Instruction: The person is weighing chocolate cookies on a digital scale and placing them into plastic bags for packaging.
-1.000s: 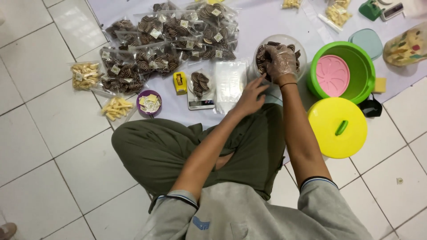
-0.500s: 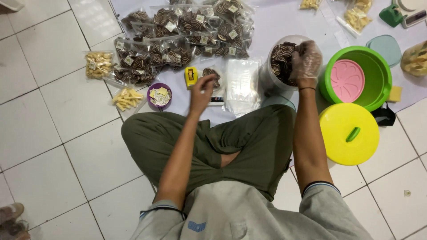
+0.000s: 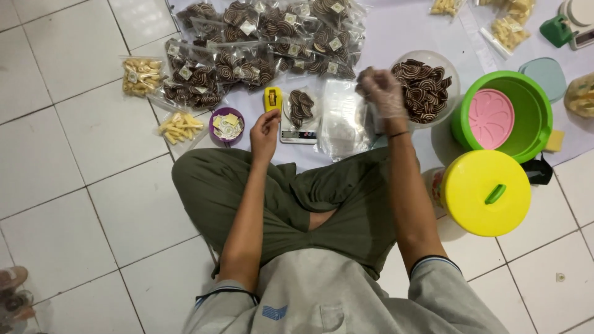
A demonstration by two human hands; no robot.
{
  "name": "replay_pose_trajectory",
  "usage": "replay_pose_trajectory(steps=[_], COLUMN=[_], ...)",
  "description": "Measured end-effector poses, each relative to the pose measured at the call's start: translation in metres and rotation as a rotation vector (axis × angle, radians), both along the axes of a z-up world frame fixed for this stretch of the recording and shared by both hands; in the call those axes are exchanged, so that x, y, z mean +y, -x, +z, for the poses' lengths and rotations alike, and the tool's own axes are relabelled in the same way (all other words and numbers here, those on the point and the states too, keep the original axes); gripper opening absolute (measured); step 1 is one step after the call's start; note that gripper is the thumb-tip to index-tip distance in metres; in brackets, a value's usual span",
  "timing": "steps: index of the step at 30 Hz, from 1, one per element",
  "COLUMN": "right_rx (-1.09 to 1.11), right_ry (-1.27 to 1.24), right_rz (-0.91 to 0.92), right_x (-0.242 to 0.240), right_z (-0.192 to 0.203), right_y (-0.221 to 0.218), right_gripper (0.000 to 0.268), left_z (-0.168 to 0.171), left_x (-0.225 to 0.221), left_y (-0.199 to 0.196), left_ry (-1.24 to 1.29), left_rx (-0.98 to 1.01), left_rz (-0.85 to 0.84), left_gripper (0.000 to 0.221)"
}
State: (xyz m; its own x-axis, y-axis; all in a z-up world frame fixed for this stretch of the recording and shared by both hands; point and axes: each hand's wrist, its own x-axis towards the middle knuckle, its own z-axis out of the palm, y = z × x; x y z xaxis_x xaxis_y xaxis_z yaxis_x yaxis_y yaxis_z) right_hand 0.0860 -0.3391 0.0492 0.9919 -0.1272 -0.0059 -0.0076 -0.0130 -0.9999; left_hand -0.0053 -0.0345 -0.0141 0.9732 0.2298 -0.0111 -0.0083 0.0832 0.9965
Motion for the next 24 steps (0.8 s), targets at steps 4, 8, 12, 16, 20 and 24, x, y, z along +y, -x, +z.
replay_pose_trajectory(steps=[4,8,12,16,20,24], right_rx=[-0.03,0.11,0.209,0.293,0.425,0.362], right_ry=[0.042,0.123,0.364,0.015,-0.094,-0.117], right_rz=[0.064,-0.068,-0.08,0.105,0.102,0.018], right_x=[0.004,0.011,0.018,0.042,0.051,0.038], right_z=[-0.07,-0.097,-0.104,-0.082,-0.057,-0.089], right_y=[-0.02,-0.032,-0.048,-0.038,-0.028,-0.042], right_gripper=[0.031,0.028,0.024,0.036,0.031,0.035], left_z=[-0.001,0.001,0.004,0.003,0.001,0.005], left_x=[-0.004,0.001,0.004,0.006,0.007,0.006], left_y=[0.002,0.005,0.008,0.007,0.006,0.006], left_ry=[0.002,-0.011,-0.014,-0.012,-0.006,-0.008], left_rx=[-0.01,-0.004,0.009,0.006,-0.003,-0.009], left_rz=[0.022,0.037,0.052,0.05,0.047,0.046], left_gripper=[0.028,0.028,0.028,0.029,0.03,0.03])
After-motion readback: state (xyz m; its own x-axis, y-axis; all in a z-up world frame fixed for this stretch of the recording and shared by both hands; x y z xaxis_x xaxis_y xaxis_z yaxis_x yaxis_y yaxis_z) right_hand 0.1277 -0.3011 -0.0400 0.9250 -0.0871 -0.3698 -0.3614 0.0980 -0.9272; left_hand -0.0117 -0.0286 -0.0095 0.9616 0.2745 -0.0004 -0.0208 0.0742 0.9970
